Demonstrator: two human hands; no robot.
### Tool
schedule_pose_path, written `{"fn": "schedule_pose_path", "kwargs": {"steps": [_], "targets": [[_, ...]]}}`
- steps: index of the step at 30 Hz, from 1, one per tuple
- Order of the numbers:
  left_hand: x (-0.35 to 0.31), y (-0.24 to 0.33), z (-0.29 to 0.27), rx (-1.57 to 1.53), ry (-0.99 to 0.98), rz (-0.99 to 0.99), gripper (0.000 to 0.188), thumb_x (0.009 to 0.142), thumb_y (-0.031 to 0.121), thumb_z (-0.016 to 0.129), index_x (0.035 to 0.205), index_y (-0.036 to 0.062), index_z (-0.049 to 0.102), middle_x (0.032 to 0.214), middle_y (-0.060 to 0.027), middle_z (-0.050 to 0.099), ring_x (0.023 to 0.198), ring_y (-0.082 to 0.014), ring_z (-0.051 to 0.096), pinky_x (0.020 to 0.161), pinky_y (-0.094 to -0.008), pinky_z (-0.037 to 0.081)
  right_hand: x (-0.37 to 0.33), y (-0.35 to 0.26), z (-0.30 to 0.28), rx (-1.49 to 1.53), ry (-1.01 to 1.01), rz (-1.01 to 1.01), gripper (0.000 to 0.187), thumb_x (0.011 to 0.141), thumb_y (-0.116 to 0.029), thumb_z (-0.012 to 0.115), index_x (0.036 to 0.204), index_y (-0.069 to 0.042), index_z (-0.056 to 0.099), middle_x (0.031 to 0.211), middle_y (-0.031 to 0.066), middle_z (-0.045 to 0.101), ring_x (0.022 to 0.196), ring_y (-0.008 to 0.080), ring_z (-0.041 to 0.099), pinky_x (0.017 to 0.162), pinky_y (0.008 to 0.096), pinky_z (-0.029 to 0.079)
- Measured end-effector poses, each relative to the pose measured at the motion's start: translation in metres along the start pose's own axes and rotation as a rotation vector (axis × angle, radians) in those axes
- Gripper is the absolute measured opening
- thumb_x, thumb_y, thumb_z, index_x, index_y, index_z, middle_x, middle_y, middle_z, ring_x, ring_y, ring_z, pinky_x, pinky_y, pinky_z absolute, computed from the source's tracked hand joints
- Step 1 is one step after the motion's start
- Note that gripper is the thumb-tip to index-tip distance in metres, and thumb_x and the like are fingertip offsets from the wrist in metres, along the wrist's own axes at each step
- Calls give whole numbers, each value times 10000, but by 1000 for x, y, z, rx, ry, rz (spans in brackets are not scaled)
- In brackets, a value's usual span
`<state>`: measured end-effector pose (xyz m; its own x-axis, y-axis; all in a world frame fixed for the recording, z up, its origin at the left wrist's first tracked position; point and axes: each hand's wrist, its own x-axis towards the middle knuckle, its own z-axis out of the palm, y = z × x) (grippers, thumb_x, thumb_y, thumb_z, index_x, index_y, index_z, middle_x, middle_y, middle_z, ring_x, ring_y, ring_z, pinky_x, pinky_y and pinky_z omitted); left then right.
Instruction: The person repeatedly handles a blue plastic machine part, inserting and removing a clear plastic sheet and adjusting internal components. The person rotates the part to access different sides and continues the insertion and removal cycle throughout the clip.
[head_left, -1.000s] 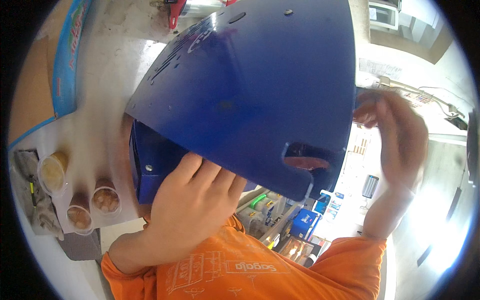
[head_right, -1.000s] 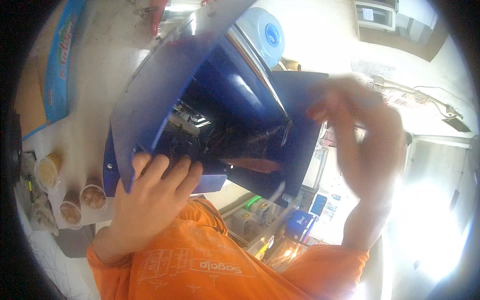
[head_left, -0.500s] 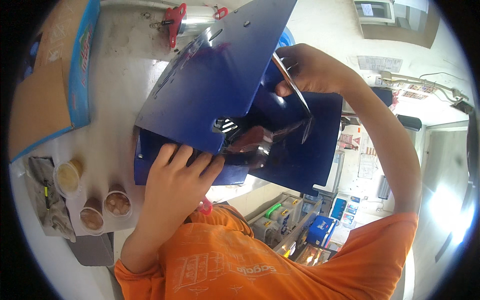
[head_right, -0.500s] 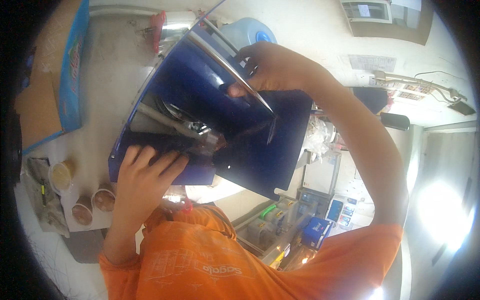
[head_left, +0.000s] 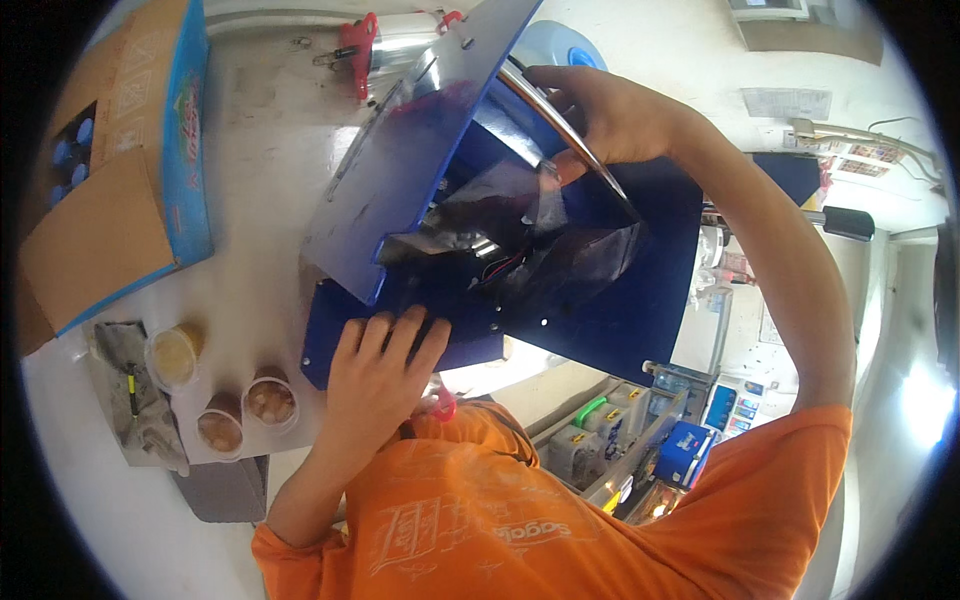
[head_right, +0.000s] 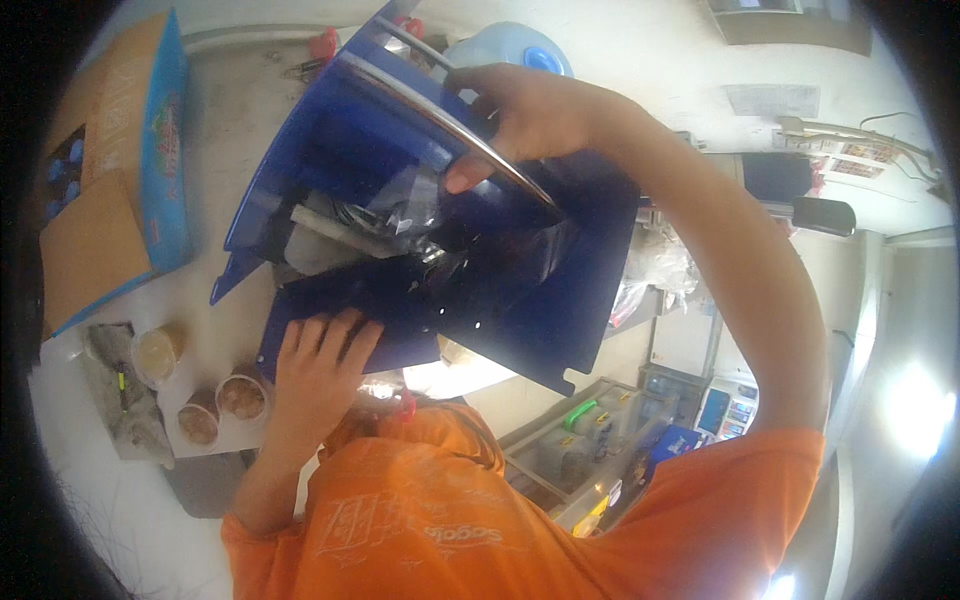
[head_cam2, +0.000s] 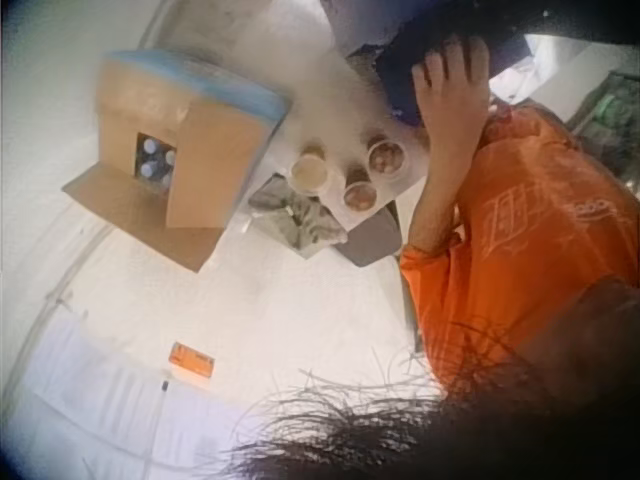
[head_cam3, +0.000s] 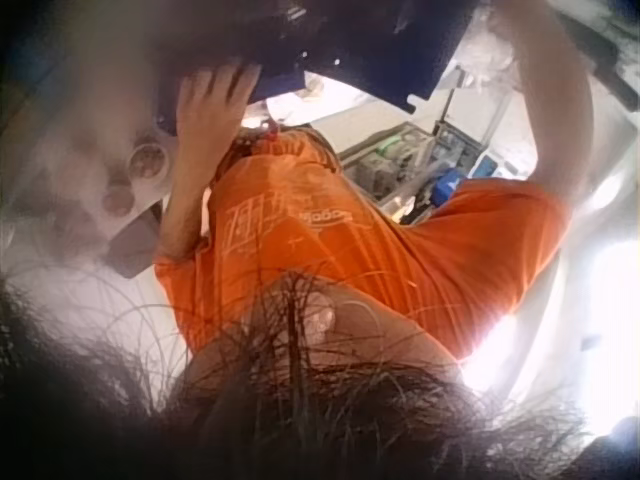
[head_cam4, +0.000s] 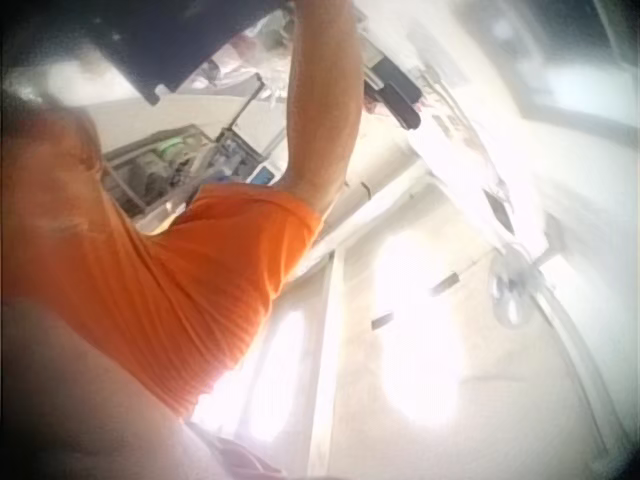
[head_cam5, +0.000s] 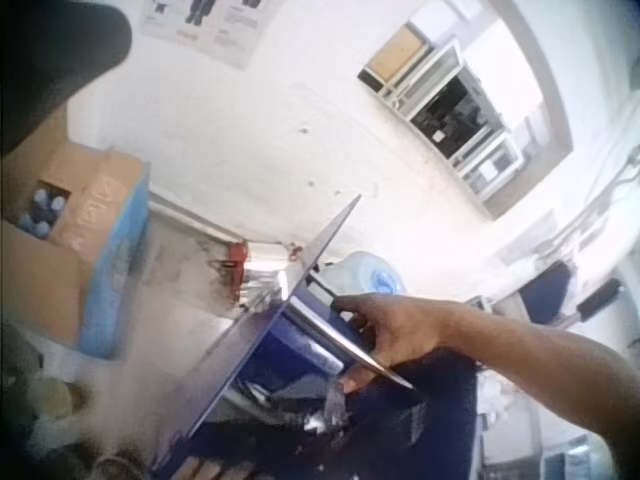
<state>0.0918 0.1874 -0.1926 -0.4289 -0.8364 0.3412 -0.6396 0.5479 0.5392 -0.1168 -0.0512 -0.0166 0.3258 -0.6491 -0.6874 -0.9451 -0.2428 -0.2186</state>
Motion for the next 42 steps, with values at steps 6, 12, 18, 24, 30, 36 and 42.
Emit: {"fn": "schedule_pose_path", "kwargs": {"steps": [6,12,18,24,30,36,42], "targets": [[-13,12,13,-8,37,-84,403,800,186,626,1199,131,633,1191,-62,582,992,-230,542,844,-377,444,1,7,-1,84,-53,-16,1255,528,-540,943,1477,47,369,1276,289,620,1185,384,622,1062,404,450],[-12,18,9,-73,-60,-225,643,701,229,772,1303,114,576,1253,-86,569,1056,-275,553,886,-395,444,-6,10,-6,-23,-22,-59,1132,624,-571,887,1442,61,426,1247,267,648,1138,366,655,1043,402,471],[10,14,-19,-685,123,-398,714,763,185,791,1387,36,479,1345,-175,519,1056,-313,585,899,-402,489,-14,2,-13,-149,-26,-142,895,811,-565,751,1416,38,481,1258,247,648,1144,347,645,1016,398,493],[82,5,-30,-940,189,-735,759,899,109,620,1500,-111,211,1184,-151,648,819,-229,684,775,-319,541,-3,-7,13,244,239,-17,920,901,-772,433,1418,-16,519,1394,238,555,1263,356,558,1092,411,420],[105,-3,-11,-843,126,-830,809,887,140,596,1497,-156,154,968,-122,747,840,-279,723,818,-331,543,8,-12,14,98,-32,-125,1073,742,-735,668,1518,-55,376,1420,255,516,1322,361,502,1127,416,380],[102,-7,8,-758,210,-866,814,860,158,650,1511,-76,222,979,-131,748,886,-322,723,870,-384,533,20,-11,6,75,-92,-214,1043,744,-658,700,1516,-41,367,1359,232,557,1238,317,542,1070,398,414],[100,9,-8,-708,257,-814,661,862,175,701,1426,-10,409,1066,-141,700,921,-303,705,865,-403,531,33,27,14,652,-33,19,1072,855,-856,343,1528,-22,344,1507,274,393,1374,302,427,1148,413,334]]}}
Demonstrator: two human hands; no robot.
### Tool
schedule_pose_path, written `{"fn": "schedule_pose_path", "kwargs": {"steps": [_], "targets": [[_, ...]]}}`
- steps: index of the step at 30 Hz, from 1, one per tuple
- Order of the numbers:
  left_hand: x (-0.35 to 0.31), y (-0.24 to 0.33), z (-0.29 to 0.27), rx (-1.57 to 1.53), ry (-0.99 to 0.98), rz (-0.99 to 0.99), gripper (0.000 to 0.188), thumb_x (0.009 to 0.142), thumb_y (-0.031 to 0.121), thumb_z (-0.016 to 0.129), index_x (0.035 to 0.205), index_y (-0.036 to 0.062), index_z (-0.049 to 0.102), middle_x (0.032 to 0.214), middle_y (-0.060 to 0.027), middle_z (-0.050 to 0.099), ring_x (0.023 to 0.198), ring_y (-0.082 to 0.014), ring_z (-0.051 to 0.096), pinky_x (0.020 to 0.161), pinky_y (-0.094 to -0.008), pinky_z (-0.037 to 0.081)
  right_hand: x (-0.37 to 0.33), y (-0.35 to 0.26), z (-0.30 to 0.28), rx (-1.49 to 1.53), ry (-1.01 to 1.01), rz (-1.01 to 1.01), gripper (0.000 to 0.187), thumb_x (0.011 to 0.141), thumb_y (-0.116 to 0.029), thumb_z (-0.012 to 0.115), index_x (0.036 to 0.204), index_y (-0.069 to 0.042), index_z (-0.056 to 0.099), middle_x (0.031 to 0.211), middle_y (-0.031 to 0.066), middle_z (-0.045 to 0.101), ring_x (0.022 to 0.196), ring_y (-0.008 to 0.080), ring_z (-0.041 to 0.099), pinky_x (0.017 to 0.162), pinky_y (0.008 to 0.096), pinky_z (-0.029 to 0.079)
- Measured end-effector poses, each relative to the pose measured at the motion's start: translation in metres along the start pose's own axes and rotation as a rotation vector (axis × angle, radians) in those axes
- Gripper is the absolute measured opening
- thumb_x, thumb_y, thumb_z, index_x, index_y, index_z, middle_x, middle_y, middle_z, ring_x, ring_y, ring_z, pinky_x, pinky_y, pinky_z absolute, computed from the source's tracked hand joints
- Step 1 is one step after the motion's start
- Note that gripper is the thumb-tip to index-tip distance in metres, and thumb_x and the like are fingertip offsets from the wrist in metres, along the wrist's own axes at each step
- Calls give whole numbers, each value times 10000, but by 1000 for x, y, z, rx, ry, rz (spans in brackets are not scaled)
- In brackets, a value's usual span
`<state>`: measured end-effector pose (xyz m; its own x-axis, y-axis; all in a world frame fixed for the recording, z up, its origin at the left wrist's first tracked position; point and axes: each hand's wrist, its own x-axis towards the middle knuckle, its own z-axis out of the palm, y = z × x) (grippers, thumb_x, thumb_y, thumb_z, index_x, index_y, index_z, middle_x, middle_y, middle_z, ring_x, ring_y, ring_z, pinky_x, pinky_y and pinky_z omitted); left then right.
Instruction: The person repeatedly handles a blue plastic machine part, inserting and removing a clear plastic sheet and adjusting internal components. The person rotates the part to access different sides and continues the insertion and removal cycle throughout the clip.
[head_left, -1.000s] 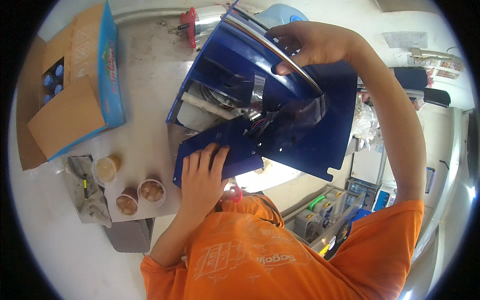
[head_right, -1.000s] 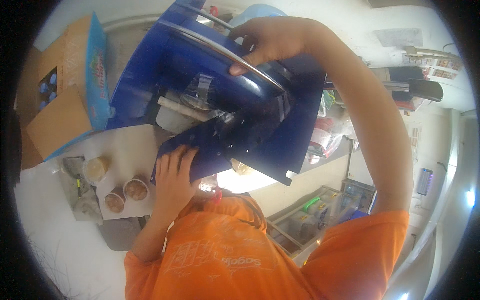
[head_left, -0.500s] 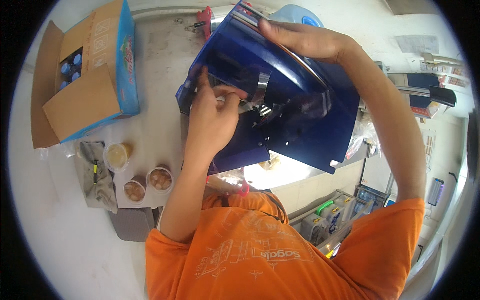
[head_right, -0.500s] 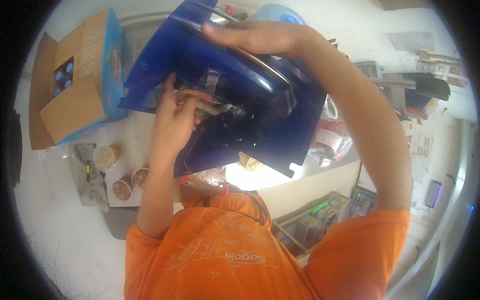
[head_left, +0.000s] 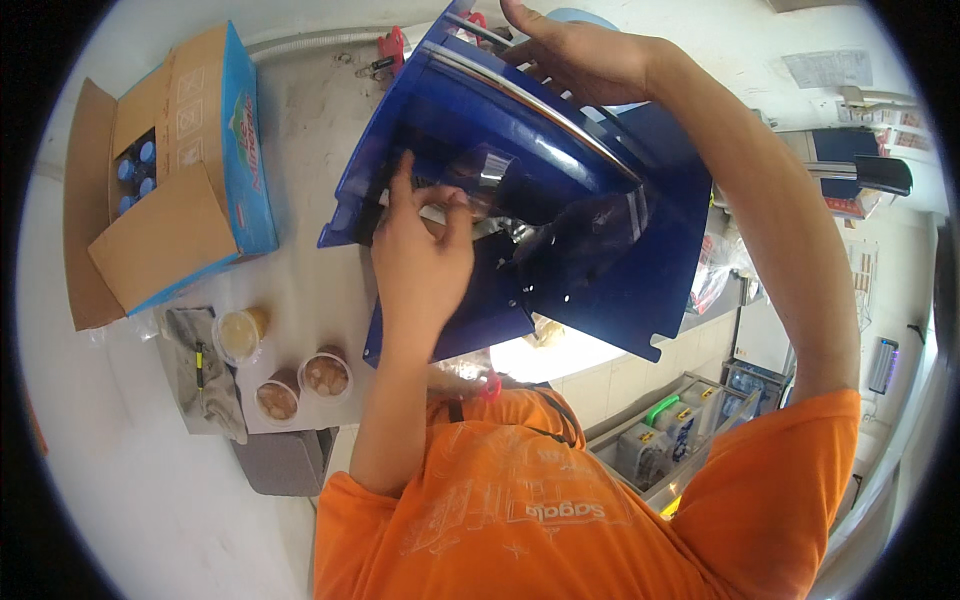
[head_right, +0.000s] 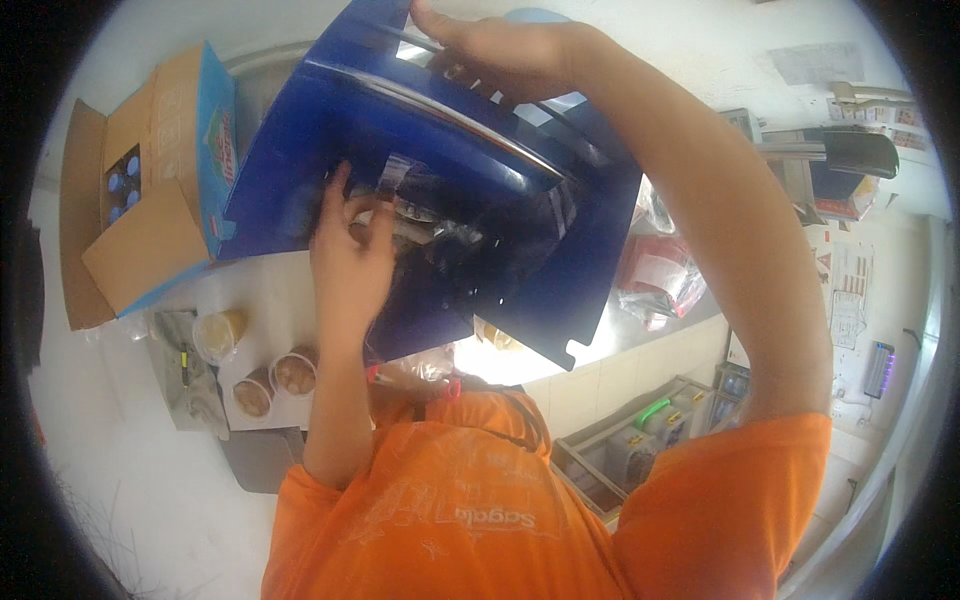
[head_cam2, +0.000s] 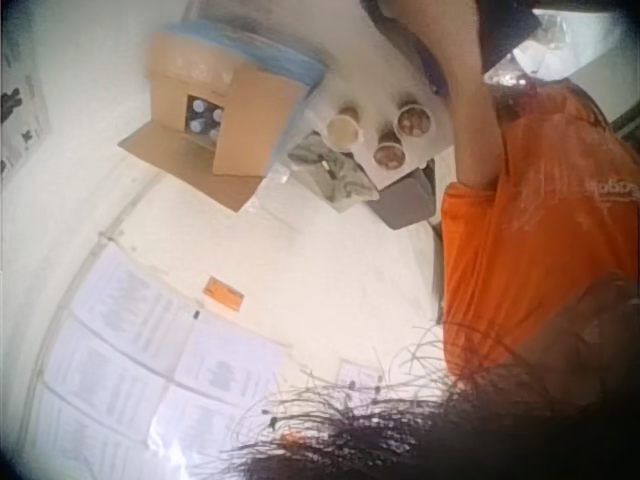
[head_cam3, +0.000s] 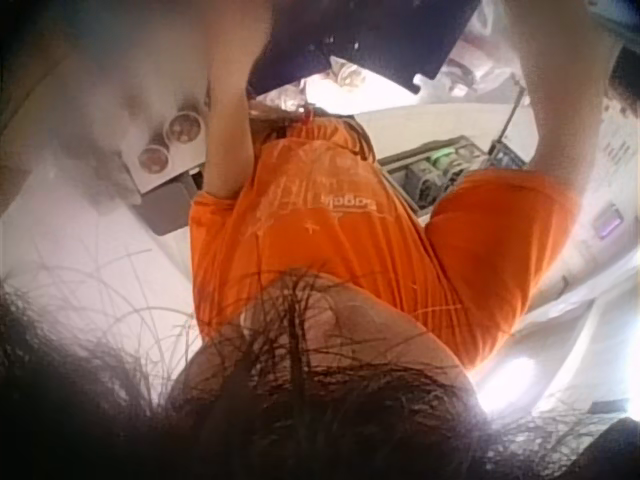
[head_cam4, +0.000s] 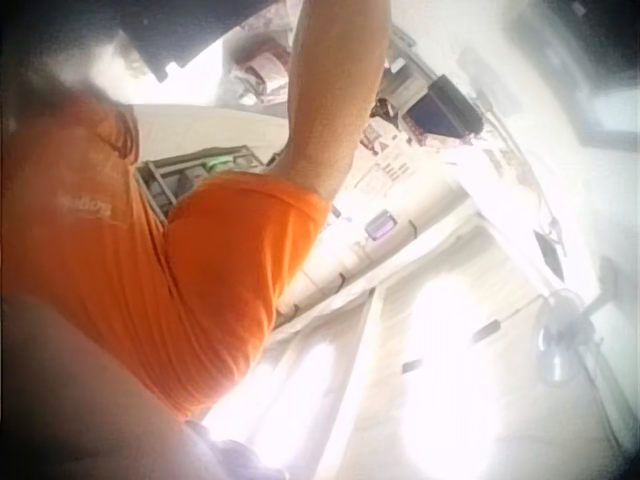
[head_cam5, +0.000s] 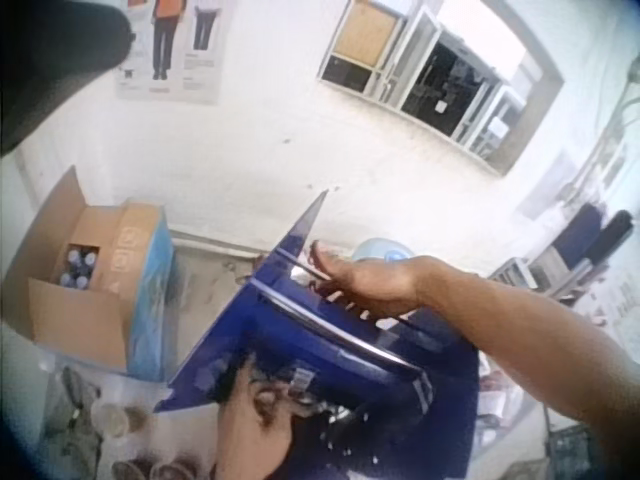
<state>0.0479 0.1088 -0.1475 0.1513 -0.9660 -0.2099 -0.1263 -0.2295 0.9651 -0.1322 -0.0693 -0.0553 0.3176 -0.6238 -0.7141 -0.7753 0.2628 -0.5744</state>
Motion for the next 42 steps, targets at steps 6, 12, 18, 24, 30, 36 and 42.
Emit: {"fn": "schedule_pose_path", "kwargs": {"steps": [6,12,18,24,30,36,42], "targets": [[1,14,22,217,294,627,513,877,100,627,1363,-6,499,1465,-189,437,1320,-404,470,1061,-455,426,11,-29,15,126,-169,54,703,1044,-588,324,1488,-49,408,1516,182,436,1339,246,465,1124,411,364],[16,23,22,603,224,707,650,791,34,605,1430,32,485,1528,-139,415,1448,-381,333,1133,-505,350,20,-32,13,92,-203,94,602,1067,-510,312,1476,-85,434,1516,122,439,1329,199,455,1116,377,372],[16,24,12,719,163,650,747,759,11,611,1475,156,451,1511,-36,415,1412,-334,340,1171,-446,314,13,-41,18,-482,97,98,615,1073,-483,275,1335,-20,584,1344,218,589,1268,294,537,1089,397,381],[14,40,-20,784,89,648,732,749,2,591,1457,149,476,1525,-64,406,1416,-347,330,1186,-435,294,-119,-91,43,-1034,864,-440,383,977,-374,569,1027,-15,694,853,196,710,754,337,699,715,438,553],[-23,99,-51,461,-37,630,395,825,-30,546,1202,22,649,1176,-151,665,1082,-378,637,972,-413,486,-293,39,29,-173,1327,-1196,399,1002,-309,388,1089,16,603,687,103,556,573,198,519,523,305,413],[19,183,4,800,-152,777,247,870,66,611,1103,13,672,1049,-161,688,968,-337,666,874,-390,512,-191,150,-2,761,1640,-596,178,970,-138,550,928,-28,682,716,22,602,578,116,540,549,278,449],[71,233,30,1358,-628,55,326,964,254,592,1174,11,648,1064,-234,686,975,-356,666,874,-407,498,-28,150,13,762,748,-803,220,960,-205,624,1019,5,648,839,112,691,725,192,644,672,324,503]]}}
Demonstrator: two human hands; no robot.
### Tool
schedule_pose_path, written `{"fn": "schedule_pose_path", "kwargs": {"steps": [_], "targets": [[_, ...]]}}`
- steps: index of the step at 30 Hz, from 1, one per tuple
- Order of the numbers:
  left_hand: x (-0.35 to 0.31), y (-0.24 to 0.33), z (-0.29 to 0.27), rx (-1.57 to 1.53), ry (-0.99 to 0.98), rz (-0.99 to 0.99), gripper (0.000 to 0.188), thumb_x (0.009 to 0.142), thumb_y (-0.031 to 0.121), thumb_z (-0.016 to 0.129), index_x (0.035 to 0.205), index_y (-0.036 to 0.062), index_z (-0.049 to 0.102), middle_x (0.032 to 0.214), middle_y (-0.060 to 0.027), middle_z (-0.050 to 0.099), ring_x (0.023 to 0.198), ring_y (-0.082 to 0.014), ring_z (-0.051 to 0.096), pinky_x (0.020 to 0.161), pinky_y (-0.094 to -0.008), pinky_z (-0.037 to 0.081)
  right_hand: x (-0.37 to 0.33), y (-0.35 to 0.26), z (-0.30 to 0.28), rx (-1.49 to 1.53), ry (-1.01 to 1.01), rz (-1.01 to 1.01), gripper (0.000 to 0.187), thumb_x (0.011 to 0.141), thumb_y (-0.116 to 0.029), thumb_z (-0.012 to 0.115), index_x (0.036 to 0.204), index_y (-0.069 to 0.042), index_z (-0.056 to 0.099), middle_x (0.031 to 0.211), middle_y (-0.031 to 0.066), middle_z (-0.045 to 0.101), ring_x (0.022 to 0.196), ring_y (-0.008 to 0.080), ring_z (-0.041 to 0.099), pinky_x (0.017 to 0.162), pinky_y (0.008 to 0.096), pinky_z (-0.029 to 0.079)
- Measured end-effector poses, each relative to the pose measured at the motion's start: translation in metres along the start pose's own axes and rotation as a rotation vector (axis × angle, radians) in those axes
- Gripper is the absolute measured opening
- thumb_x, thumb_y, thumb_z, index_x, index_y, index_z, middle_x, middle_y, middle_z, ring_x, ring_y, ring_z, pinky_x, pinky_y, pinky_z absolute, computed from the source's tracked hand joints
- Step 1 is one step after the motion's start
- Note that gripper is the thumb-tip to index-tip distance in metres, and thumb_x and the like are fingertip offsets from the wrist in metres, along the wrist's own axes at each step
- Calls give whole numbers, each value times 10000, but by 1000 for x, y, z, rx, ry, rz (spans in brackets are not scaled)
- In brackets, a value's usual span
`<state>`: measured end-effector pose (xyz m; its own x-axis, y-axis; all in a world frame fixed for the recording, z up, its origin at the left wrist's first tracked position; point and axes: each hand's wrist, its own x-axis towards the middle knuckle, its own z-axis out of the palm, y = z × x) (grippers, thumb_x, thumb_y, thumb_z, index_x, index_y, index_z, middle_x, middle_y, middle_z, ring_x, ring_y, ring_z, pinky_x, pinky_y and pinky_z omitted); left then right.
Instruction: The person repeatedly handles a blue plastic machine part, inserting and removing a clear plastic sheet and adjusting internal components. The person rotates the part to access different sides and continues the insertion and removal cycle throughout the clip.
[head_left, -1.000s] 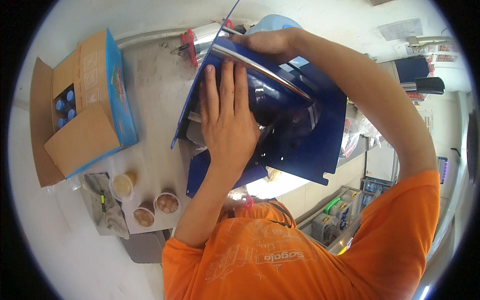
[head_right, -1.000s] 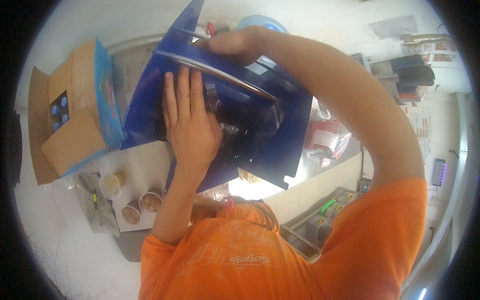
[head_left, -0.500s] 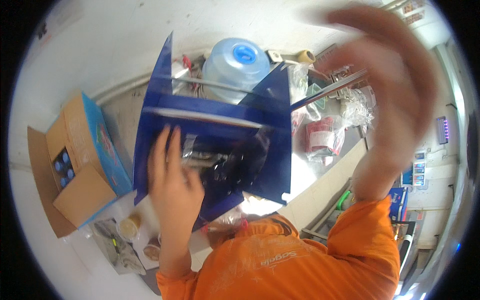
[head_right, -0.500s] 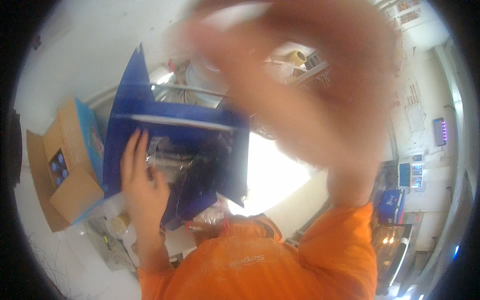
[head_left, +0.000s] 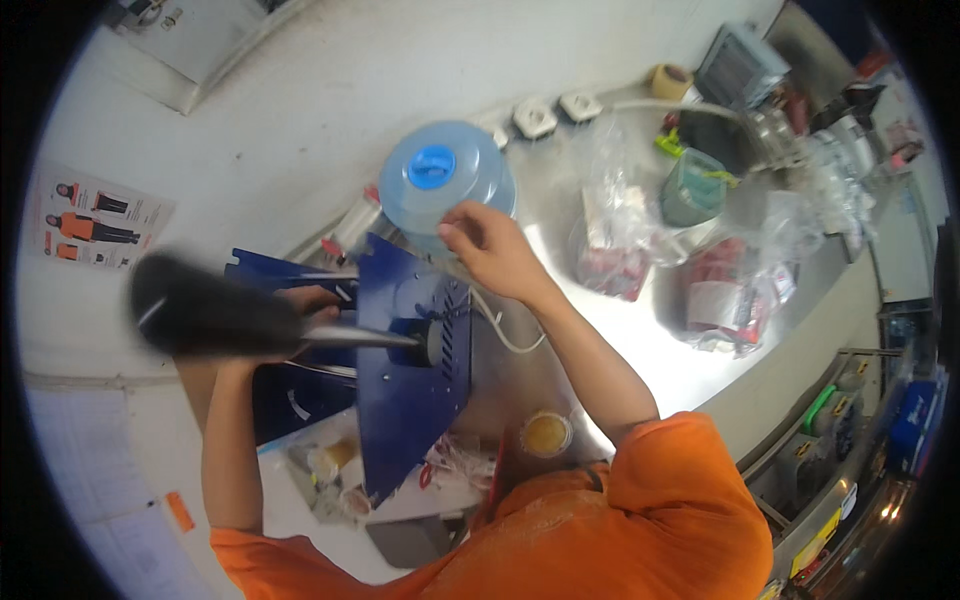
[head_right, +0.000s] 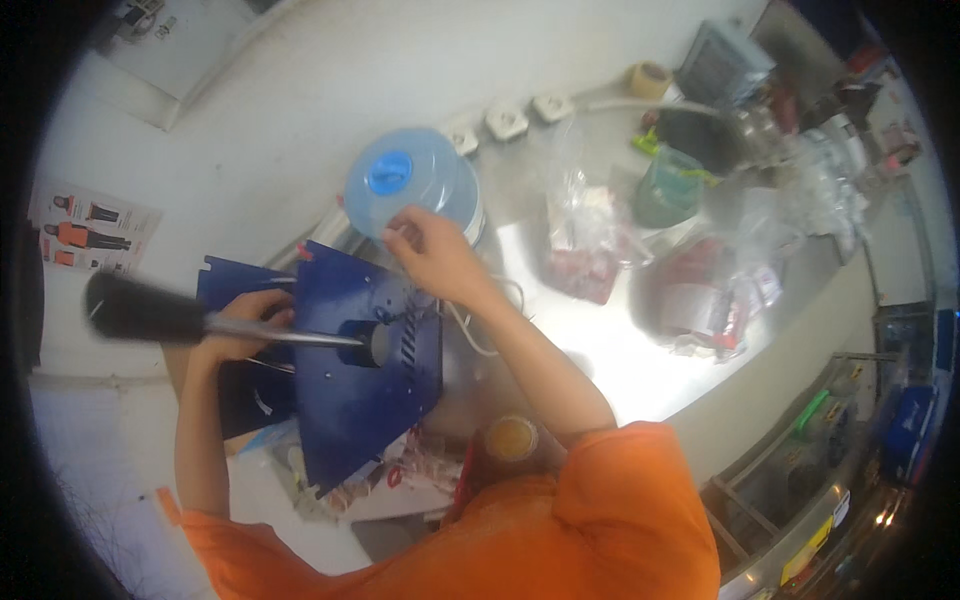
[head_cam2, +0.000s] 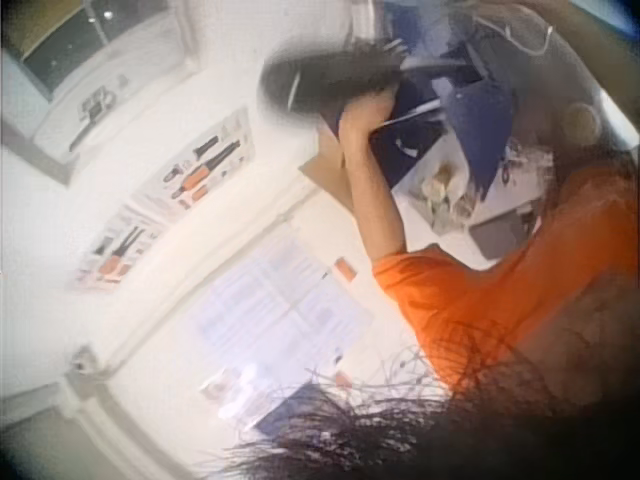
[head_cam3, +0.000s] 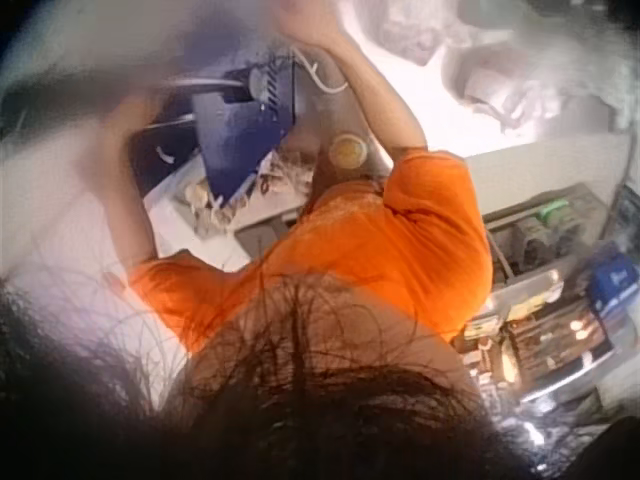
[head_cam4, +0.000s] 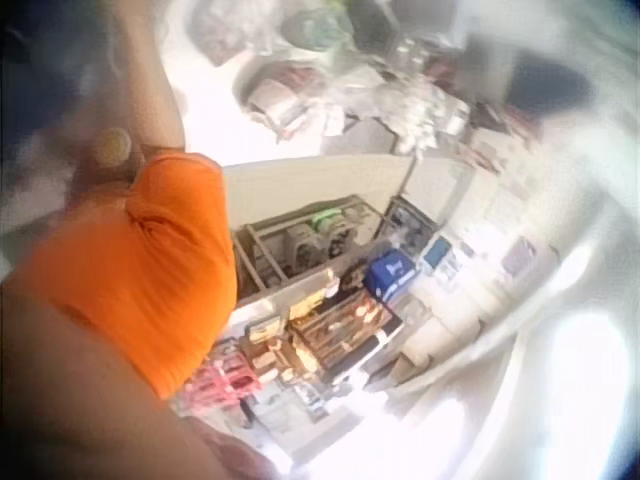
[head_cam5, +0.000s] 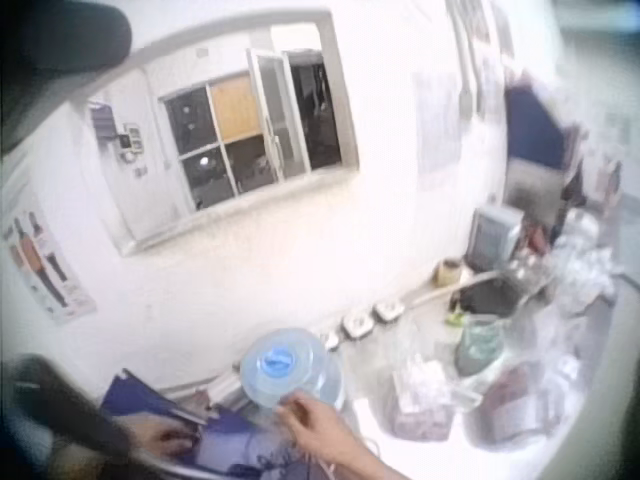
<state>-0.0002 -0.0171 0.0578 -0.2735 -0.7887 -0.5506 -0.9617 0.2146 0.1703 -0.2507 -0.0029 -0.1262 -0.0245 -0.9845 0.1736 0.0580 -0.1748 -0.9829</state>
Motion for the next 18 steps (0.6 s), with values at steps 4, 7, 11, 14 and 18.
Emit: {"fn": "schedule_pose_path", "kwargs": {"steps": [4,7,11,14,18], "targets": [[115,21,25,144,-346,-15,361,928,195,547,1208,-10,647,1144,-209,694,1071,-363,656,948,-399,493,-11,65,-35,47,-21,152,198,975,-167,621,1083,-1,627,872,86,678,733,137,611,682,284,498],[95,25,18,165,-259,-30,362,911,152,524,1205,-19,647,1136,-228,691,1085,-383,646,966,-408,491,-25,88,-16,188,-47,142,197,956,-157,646,1078,-3,627,876,87,679,769,152,630,723,287,502],[135,11,32,131,-511,-207,344,900,128,555,1196,-20,648,1150,-241,675,1084,-409,629,953,-432,493,-27,102,-20,137,-80,88,209,884,-124,702,1057,-27,637,899,102,667,807,228,632,749,331,505],[138,24,34,176,-451,-218,313,925,130,546,1195,6,644,1193,-214,651,1095,-388,612,968,-443,482,-12,104,-32,91,-119,-69,234,823,-123,738,1022,-39,650,913,121,653,844,295,628,766,373,505],[117,36,34,297,-134,-316,240,894,73,568,1089,-11,681,1061,-204,672,1069,-385,612,931,-450,497,-11,118,-32,238,-248,-23,264,803,-122,760,1041,-52,669,892,109,672,792,284,641,748,384,509]]}}
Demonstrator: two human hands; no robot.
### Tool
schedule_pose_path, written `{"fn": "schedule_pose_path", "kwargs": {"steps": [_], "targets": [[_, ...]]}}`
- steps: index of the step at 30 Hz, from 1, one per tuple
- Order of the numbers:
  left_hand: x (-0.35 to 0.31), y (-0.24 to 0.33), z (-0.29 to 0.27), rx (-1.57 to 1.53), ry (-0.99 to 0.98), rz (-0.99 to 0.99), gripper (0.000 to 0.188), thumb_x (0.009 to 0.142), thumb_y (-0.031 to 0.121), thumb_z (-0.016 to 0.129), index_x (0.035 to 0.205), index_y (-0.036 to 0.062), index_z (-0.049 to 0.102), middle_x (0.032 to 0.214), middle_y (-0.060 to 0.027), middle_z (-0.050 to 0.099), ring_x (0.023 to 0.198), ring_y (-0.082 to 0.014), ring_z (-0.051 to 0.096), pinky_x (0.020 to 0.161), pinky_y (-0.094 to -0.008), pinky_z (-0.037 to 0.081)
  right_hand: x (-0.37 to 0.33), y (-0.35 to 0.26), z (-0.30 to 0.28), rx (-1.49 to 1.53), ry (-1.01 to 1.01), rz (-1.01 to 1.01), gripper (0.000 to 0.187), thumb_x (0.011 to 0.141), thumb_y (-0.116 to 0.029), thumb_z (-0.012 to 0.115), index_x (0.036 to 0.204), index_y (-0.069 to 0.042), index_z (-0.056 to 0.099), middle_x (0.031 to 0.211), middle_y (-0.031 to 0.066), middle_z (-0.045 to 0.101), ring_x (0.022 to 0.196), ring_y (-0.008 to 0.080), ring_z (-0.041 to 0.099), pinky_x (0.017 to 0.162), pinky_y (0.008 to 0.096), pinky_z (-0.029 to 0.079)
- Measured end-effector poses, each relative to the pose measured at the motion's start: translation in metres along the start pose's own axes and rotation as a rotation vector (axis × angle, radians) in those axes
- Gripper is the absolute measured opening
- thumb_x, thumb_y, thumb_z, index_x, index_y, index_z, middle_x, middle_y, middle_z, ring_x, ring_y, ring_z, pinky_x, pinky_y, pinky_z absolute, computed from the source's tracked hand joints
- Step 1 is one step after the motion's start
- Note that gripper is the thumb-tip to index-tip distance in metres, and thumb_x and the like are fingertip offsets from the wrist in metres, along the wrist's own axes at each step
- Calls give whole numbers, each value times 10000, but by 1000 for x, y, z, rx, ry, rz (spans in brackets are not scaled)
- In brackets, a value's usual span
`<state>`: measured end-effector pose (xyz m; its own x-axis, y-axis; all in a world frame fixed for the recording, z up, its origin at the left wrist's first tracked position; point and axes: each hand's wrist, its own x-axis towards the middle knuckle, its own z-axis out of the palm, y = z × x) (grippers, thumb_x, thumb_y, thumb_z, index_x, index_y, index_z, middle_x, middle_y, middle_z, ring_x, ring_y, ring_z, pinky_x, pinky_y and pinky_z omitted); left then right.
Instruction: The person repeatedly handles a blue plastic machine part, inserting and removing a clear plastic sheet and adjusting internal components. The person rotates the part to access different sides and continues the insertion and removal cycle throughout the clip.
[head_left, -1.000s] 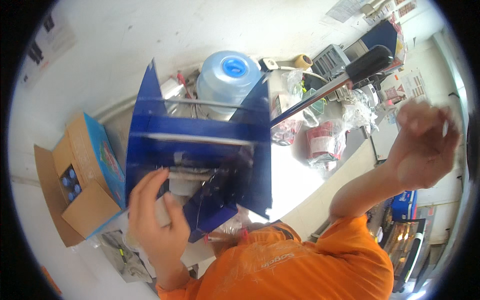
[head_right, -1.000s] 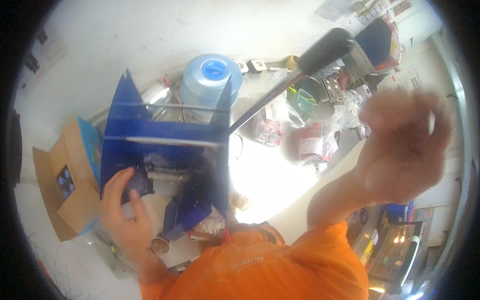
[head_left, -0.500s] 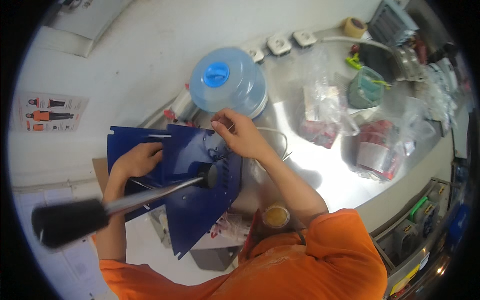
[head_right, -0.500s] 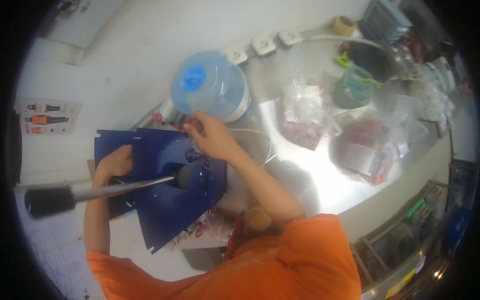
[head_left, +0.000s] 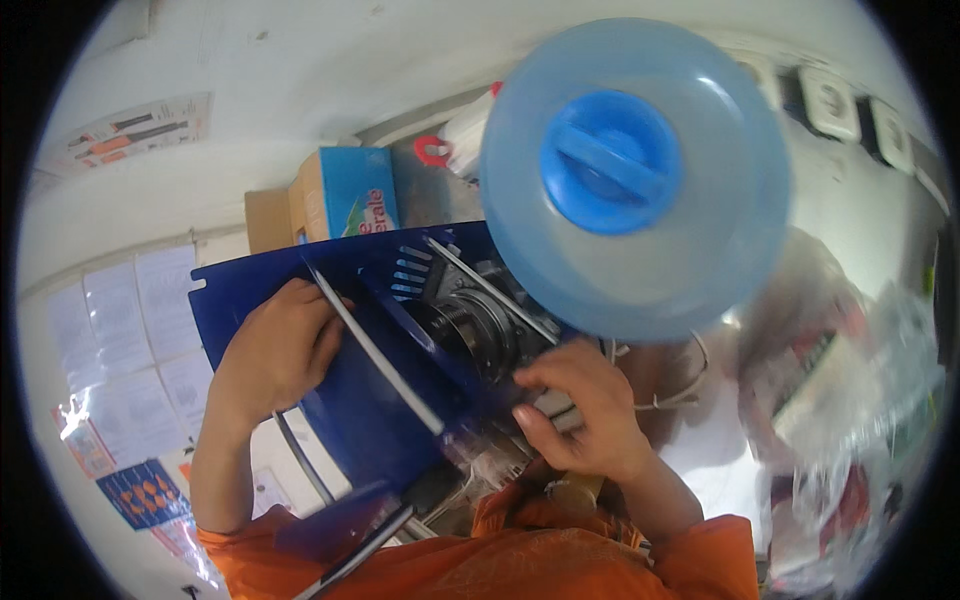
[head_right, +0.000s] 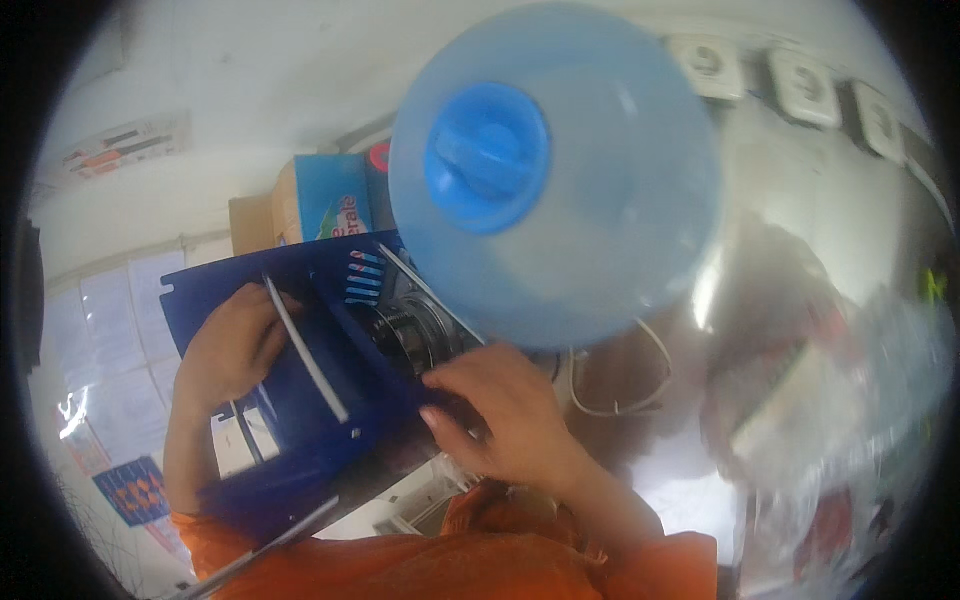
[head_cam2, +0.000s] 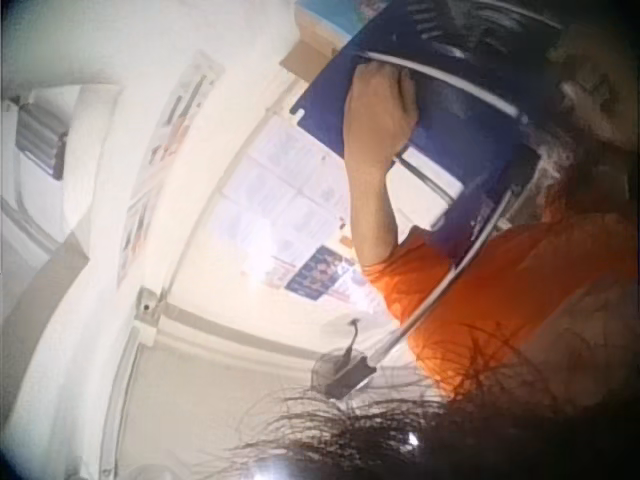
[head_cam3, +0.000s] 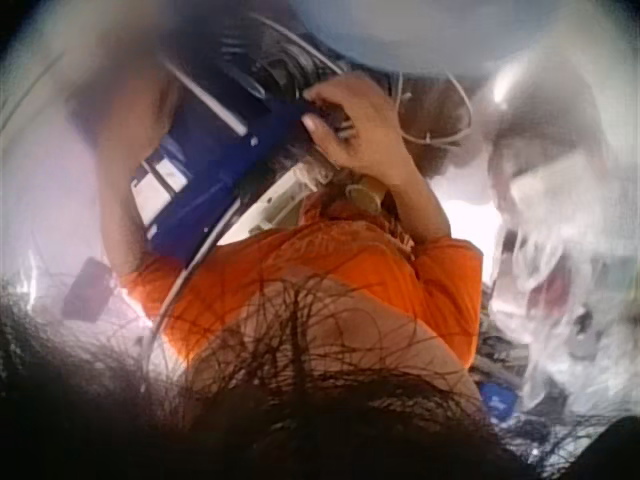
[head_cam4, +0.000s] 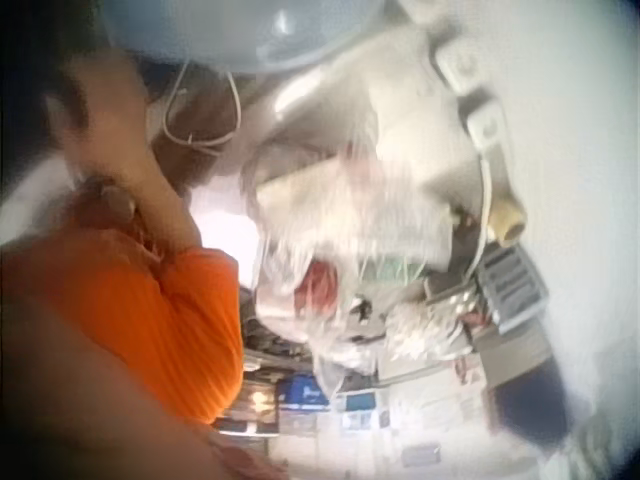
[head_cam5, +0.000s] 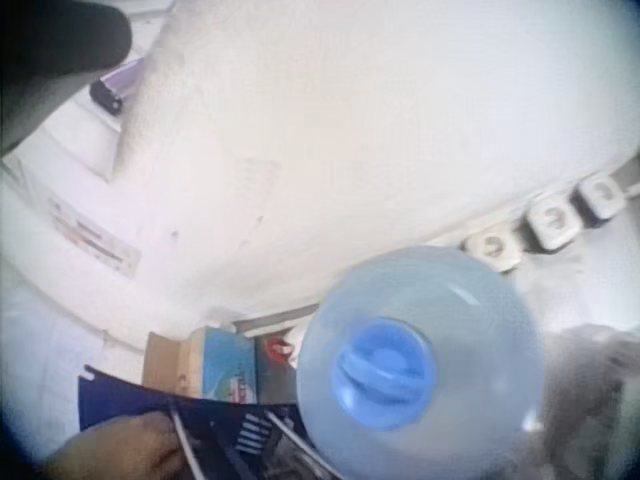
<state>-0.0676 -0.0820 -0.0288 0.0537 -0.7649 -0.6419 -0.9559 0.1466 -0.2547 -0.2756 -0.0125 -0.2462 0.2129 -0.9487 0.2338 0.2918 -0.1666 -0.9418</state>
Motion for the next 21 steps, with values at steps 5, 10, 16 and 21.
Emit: {"fn": "schedule_pose_path", "kwargs": {"steps": [5,10,16,21], "targets": [[9,-9,0,-12,-121,49,338,870,101,608,1181,-21,656,1238,-208,641,1228,-375,557,1046,-455,441,7,18,-11,249,-64,222,168,786,-89,761,931,-22,710,730,73,664,636,185,615,635,300,487],[19,-14,-10,-133,-393,110,651,805,400,684,1294,-20,591,1349,-226,575,1357,-440,444,1146,-531,312,30,22,-19,-18,-300,122,271,810,-222,789,1018,-67,711,754,45,638,643,186,598,620,307,475],[5,-24,-31,-223,-533,253,840,595,412,906,1323,111,616,1418,-150,557,1380,-431,430,1156,-580,284,62,-7,-36,-109,-588,238,398,819,-323,787,1123,-84,696,863,69,629,717,226,613,661,323,488],[-23,-6,-26,-35,-434,128,902,459,319,924,1309,222,638,1445,-67,546,1411,-367,414,1159,-564,299,69,-4,-15,132,-595,179,419,885,-283,695,1204,-20,634,1104,167,611,968,319,605,854,404,482]]}}
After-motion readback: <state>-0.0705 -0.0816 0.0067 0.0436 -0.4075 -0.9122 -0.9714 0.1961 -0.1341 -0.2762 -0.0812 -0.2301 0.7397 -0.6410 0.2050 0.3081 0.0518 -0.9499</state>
